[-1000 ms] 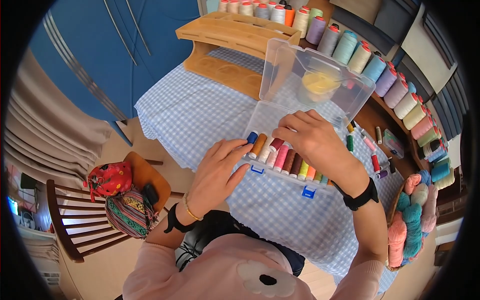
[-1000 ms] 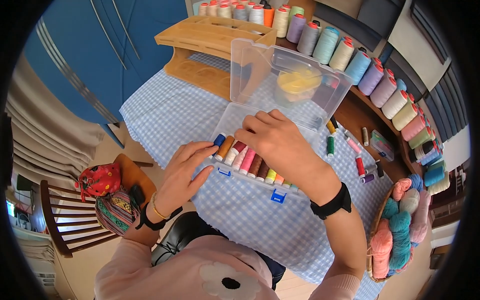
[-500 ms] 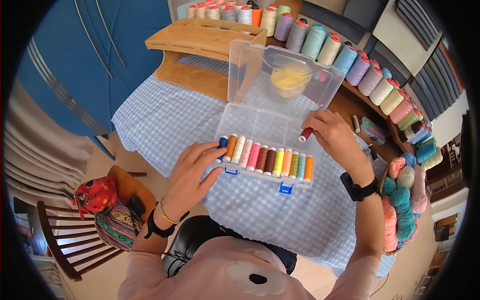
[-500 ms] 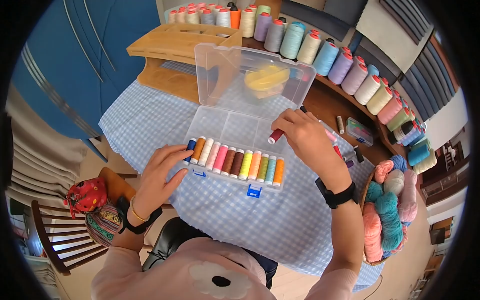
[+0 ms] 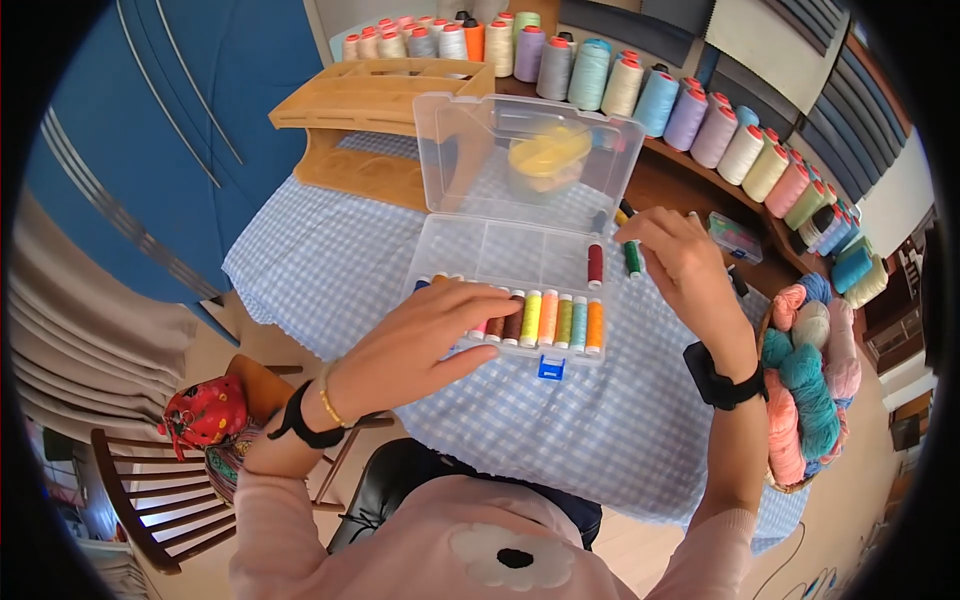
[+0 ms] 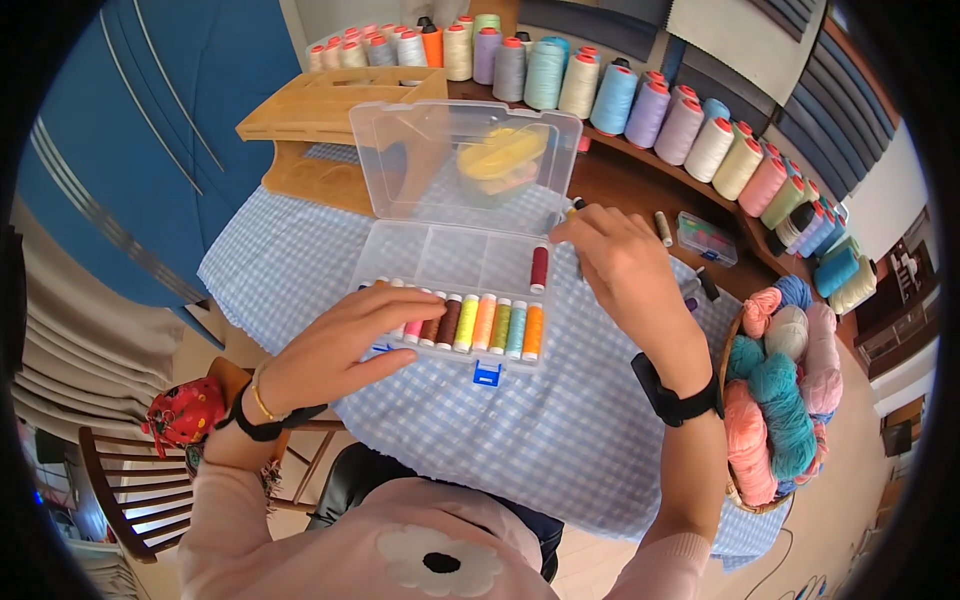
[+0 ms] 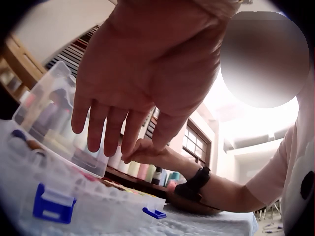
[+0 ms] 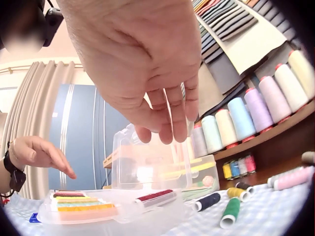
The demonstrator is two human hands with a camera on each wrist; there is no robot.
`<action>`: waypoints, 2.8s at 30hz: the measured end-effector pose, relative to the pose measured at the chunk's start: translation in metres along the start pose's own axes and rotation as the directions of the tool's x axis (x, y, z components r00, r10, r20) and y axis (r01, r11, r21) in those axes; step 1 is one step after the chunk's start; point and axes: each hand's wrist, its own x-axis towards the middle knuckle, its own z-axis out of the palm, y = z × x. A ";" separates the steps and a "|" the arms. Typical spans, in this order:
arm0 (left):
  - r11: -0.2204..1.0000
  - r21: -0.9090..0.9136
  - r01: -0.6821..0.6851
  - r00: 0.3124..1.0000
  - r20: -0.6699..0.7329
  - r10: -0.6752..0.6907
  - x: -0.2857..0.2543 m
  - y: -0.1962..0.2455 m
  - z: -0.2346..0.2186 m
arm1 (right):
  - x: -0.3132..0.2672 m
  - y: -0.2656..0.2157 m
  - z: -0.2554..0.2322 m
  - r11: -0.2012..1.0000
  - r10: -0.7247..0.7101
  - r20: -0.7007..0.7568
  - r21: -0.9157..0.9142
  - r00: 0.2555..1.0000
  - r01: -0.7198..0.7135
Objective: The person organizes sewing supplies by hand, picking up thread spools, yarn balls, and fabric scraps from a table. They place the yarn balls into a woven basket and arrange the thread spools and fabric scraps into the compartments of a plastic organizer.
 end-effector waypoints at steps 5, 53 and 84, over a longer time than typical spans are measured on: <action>0.926 0.292 -0.239 0.970 0.107 0.217 0.060 -0.010 0.020 | -0.043 0.036 0.002 0.894 0.147 -0.082 -0.416 0.986 -0.168; 0.909 0.402 0.108 0.992 -0.108 -0.070 0.008 -0.003 0.073 | 0.032 0.003 0.038 0.963 -0.218 0.151 0.194 0.964 0.188; 0.939 0.323 0.120 0.993 -0.038 -0.114 0.005 -0.002 0.063 | -0.049 0.129 0.068 0.830 0.429 0.103 -0.438 0.897 -0.346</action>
